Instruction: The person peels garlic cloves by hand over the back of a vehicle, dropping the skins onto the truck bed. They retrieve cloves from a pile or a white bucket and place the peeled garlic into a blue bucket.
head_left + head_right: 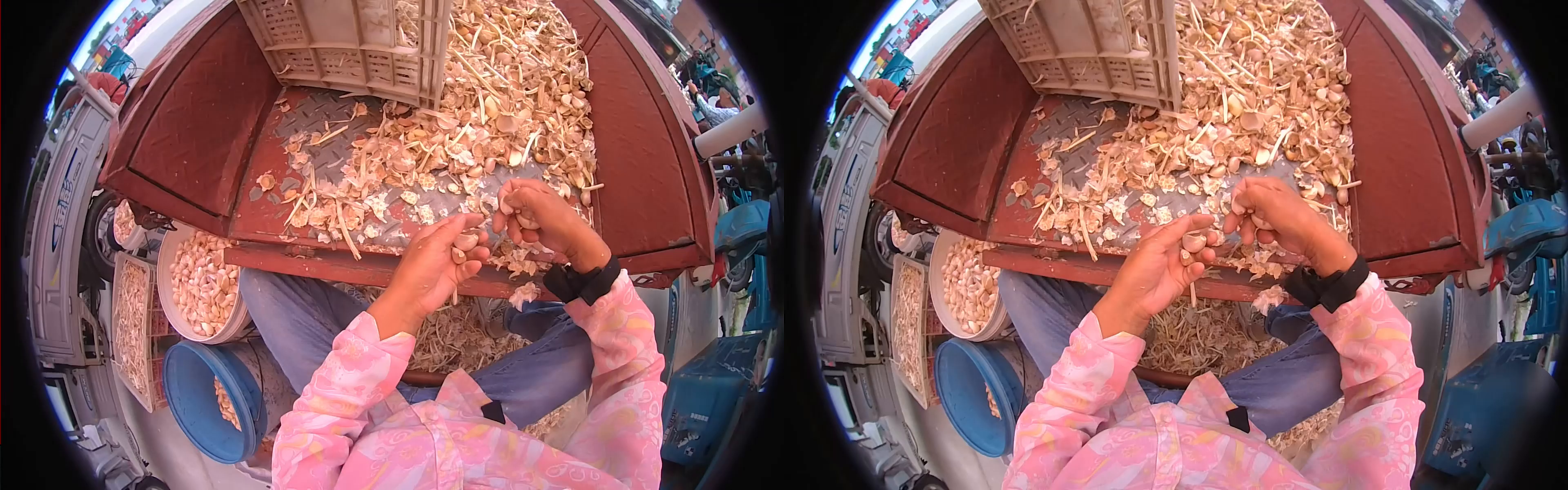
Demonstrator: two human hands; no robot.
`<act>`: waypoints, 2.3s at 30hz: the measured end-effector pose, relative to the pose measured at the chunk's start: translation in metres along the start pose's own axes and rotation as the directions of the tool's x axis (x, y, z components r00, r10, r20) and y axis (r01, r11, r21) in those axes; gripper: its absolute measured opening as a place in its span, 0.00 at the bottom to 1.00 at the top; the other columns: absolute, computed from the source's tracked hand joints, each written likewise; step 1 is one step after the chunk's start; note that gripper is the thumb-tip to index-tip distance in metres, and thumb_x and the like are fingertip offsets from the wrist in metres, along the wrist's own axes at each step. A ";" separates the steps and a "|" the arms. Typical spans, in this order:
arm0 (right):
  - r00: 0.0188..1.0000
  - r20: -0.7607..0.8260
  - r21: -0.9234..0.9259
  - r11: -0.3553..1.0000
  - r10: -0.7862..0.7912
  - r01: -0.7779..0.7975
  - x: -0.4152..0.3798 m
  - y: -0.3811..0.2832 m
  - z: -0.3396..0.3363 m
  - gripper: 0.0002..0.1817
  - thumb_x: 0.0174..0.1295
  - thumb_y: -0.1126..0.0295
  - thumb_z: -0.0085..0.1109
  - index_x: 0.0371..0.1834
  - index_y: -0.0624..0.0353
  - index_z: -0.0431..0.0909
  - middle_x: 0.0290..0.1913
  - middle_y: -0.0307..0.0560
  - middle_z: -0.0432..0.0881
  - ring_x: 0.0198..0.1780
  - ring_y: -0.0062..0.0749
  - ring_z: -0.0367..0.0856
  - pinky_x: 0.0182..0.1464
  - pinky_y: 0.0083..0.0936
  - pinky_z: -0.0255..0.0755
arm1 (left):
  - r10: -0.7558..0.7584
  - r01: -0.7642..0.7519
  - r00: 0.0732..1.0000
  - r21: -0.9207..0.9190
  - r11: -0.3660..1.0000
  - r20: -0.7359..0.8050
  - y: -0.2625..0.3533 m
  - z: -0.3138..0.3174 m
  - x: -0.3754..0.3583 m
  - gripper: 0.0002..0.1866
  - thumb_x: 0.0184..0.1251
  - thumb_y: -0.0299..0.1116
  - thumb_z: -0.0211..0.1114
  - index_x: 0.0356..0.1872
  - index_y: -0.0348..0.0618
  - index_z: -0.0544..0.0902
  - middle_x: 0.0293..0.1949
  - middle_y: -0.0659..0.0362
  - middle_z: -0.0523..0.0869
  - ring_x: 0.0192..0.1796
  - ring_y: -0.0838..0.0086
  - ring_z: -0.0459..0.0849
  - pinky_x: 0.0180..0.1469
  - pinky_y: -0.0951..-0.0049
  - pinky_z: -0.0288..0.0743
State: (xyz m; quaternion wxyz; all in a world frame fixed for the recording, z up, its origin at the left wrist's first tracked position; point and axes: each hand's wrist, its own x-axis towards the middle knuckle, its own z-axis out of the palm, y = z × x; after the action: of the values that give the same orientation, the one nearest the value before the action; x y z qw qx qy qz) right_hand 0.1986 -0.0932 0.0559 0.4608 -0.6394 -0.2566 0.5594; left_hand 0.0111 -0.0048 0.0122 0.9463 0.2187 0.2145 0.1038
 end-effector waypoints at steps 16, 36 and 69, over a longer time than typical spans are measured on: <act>0.810 0.583 -0.197 0.955 -0.068 0.221 0.093 -0.097 0.328 0.18 0.64 0.62 0.52 0.49 0.65 0.71 0.42 0.47 0.77 0.40 0.24 0.78 0.42 0.19 0.72 | 0.722 -0.661 0.514 0.323 0.678 -0.464 0.192 -0.158 -0.210 0.32 0.68 0.52 0.52 0.64 0.37 0.63 0.63 0.43 0.63 0.64 0.57 0.64 0.64 0.57 0.61; 0.961 0.185 -0.396 0.879 -0.205 0.264 -0.008 -0.034 0.116 0.08 0.66 0.68 0.52 0.36 0.62 0.74 0.35 0.39 0.80 0.36 0.19 0.74 0.41 0.18 0.69 | 0.809 0.452 0.219 0.792 0.411 -0.545 0.209 -0.349 -0.139 0.63 0.42 0.42 0.76 0.69 0.33 0.36 0.66 0.26 0.37 0.69 0.37 0.44 0.67 0.59 0.53; 0.572 0.053 -0.883 0.229 -0.818 0.411 -0.033 0.056 -0.017 0.18 0.50 0.77 0.59 0.47 0.64 0.71 0.43 0.55 0.78 0.44 0.51 0.78 0.44 0.37 0.73 | 0.447 -0.435 0.853 0.839 0.325 0.269 -0.039 0.034 0.043 0.16 0.59 0.28 0.63 0.48 0.32 0.77 0.39 0.50 0.83 0.41 0.65 0.84 0.40 0.71 0.77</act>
State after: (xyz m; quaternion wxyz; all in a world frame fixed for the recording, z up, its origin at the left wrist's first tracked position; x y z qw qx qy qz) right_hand 0.1965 -0.1513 0.0217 0.3321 -0.7144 -0.6154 -0.0261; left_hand 0.0685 -0.0396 0.0061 0.6285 0.7218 0.1740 0.2320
